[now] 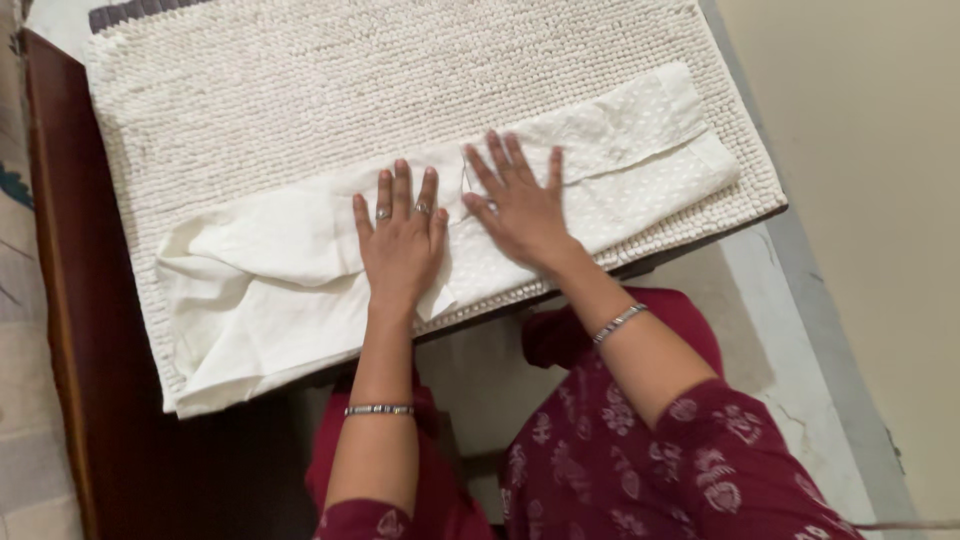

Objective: The person folds a red heart-patterned garment and a white buttoned shirt on a white textured mat. They smooth and align each item, fold them into compact rectangles, and place them on a nearby bed.

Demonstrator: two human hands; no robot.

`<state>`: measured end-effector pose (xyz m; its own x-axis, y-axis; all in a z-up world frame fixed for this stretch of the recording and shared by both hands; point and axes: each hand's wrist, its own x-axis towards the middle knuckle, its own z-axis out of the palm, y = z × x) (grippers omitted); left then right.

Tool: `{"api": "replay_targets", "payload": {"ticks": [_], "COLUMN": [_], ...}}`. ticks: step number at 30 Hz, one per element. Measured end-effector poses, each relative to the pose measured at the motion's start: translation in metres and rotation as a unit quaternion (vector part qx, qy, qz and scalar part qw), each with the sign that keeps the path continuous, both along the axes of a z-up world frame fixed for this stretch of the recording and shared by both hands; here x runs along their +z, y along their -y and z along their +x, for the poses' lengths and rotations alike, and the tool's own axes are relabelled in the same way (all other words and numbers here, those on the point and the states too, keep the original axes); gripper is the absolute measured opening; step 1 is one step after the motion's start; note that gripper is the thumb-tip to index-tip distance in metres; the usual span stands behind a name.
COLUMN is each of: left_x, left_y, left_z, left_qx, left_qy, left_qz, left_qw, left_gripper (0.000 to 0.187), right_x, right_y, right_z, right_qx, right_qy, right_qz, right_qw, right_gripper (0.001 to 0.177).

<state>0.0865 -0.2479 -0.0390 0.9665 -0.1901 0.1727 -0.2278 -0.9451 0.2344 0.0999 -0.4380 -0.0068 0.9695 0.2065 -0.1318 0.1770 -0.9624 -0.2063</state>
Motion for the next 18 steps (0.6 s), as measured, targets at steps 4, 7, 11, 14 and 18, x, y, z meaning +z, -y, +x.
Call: {"api": "replay_targets", "payload": {"ticks": [4,7,11,14,18], "left_x": [-0.005,-0.002,0.007,0.013,0.01], "left_y": [-0.01,-0.007,-0.004,-0.001,-0.003], "left_z": [-0.002,-0.001,-0.003,-0.002,-0.002], "left_qx": [-0.017,-0.03,-0.059,-0.055,-0.06], "left_qy": [-0.008,0.006,0.021,0.017,0.002], "left_qz": [-0.013,-0.013,-0.013,-0.011,-0.024], "left_qw": [1.0,0.999,0.998,0.998,0.998], "left_gripper": [0.057,0.059,0.058,0.056,0.06], "right_x": [-0.004,-0.007,-0.01,-0.008,-0.011], "right_y": [0.032,0.033,0.002,-0.005,0.001], "right_z": [0.004,0.003,-0.003,-0.003,-0.001], "right_qx": [-0.008,-0.08,-0.018,-0.007,0.004], "right_qy": [0.184,0.122,0.151,0.174,0.165], "right_qz": [0.074,0.198,0.222,0.205,0.191], "right_qw": [0.98,0.969,0.963,0.963,0.968], "right_gripper": [0.049,0.027,0.024,0.021,0.016]}}
